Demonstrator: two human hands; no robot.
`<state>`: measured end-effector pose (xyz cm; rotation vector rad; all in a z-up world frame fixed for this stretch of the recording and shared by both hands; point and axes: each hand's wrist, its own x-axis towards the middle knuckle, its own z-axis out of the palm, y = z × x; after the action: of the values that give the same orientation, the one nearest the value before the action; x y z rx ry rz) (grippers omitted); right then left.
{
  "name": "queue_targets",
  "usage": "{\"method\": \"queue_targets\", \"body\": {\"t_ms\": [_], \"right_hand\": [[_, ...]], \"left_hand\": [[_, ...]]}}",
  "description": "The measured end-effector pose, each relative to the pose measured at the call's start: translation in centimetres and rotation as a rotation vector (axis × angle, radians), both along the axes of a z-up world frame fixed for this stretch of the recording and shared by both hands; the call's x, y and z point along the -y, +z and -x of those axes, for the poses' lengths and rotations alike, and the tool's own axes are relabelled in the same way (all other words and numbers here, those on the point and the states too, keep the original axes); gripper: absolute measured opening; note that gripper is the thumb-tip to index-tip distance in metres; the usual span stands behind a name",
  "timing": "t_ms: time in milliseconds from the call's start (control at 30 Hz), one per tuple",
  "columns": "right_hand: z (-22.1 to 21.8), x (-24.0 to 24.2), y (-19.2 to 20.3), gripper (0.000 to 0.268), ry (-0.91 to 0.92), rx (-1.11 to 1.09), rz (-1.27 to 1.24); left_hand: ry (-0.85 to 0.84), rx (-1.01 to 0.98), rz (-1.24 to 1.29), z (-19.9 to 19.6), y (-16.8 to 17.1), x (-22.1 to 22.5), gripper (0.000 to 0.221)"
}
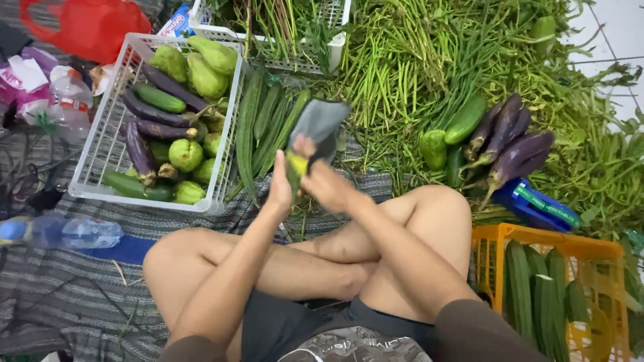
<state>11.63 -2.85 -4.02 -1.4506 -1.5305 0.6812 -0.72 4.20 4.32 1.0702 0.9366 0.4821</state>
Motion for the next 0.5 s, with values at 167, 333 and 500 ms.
{"method": "queue_targets", "body": {"t_ms": [167, 333, 500], "right_hand": [[0.6, 0.8, 7.1, 0.063, 0.03, 0.131, -0.168], [-5.9, -0.4, 7.3, 0.062, -0.259, 0.112, -0.129], [-4.7, 0.4, 4.9, 0.061, -0.033, -0.155, -0.19]], "left_hand": [[-0.008, 0.101, -0.017, 0.7, -4.4, -1.0, 0.06], [-0.248, -0.006, -0.181, 0.7, -2.2, 2.3, 0.058], [-0.051, -0.012, 0.004, -0.2, -4.0, 0.3, 0.07]]}}
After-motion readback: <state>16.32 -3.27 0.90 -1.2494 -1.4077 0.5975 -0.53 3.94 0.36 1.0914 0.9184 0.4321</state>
